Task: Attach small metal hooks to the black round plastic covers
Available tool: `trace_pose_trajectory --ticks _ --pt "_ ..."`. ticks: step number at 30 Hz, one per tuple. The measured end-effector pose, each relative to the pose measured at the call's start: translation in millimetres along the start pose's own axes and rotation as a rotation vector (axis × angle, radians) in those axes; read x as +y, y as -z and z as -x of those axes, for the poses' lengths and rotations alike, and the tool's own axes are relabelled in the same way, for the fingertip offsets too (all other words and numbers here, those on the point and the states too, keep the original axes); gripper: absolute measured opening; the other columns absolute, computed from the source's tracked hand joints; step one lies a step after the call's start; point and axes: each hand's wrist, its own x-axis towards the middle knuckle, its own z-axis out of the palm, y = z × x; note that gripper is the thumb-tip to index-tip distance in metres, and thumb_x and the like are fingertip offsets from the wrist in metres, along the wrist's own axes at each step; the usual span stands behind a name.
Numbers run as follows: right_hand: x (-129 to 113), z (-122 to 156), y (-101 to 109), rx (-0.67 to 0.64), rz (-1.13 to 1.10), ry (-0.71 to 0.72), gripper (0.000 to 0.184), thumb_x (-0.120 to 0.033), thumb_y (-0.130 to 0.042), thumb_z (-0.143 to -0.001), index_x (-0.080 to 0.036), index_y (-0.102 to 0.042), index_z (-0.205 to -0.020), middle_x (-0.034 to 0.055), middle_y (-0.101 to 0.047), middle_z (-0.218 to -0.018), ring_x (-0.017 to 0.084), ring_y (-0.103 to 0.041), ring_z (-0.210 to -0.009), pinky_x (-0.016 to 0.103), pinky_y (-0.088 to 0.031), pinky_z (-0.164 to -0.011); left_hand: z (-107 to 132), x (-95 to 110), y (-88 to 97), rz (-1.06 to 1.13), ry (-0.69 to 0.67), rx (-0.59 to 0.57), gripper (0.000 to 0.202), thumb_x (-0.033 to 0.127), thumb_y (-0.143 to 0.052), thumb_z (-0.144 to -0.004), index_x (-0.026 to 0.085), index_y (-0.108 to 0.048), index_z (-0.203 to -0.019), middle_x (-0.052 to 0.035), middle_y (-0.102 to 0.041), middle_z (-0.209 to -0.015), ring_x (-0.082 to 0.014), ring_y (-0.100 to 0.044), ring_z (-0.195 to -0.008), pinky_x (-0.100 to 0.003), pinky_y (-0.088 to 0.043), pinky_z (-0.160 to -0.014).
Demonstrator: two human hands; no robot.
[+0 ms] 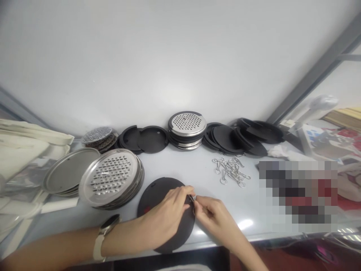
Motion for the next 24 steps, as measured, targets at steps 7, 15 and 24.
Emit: trace_pose_trajectory --ticks 7,15,24 --pt "0.5 -0.8 5.4 0.01 -0.152 -0.074 0.05 -0.057 -0.033 -0.093 -0.021 -0.024 -0.06 -0.0052 -0.022 -0.058 0.01 -0.026 -0.052 0.023 -0.026 -0.047 -0.6 -1.4 9.8 0.114 0.058 -0.012 0.028 0.01 -0.029 -0.095 0.007 -0.045 -0.117 -0.016 -0.054 -0.113 -0.0248 -0.052 -0.11 -0.037 -0.045 -0.092" --pt "-0.5 -0.1 2.1 0.11 -0.129 -0.08 0.044 -0.049 -0.034 -0.097 -0.021 -0.033 -0.064 -0.0037 -0.031 -0.062 0.012 -0.035 -0.058 0.022 -0.032 -0.052 6.0 -2.2 0.3 0.131 0.055 0.037 0.034 0.009 -0.03 -0.095 0.009 -0.039 -0.128 -0.0198 -0.048 -0.124 -0.029 -0.041 -0.127 -0.045 -0.043 -0.099" --pt "-5.5 -0.5 1.0 0.036 -0.099 -0.045 0.037 -0.045 -0.036 -0.098 -0.02 -0.04 -0.07 -0.0033 -0.038 -0.065 0.013 -0.039 -0.061 0.023 -0.034 -0.057 -6.1 2.1 -27.1 0.309 0.161 0.058 0.036 0.006 -0.037 -0.09 0.009 -0.038 -0.126 -0.0148 -0.041 -0.131 -0.0262 -0.038 -0.125 -0.043 -0.039 -0.103"
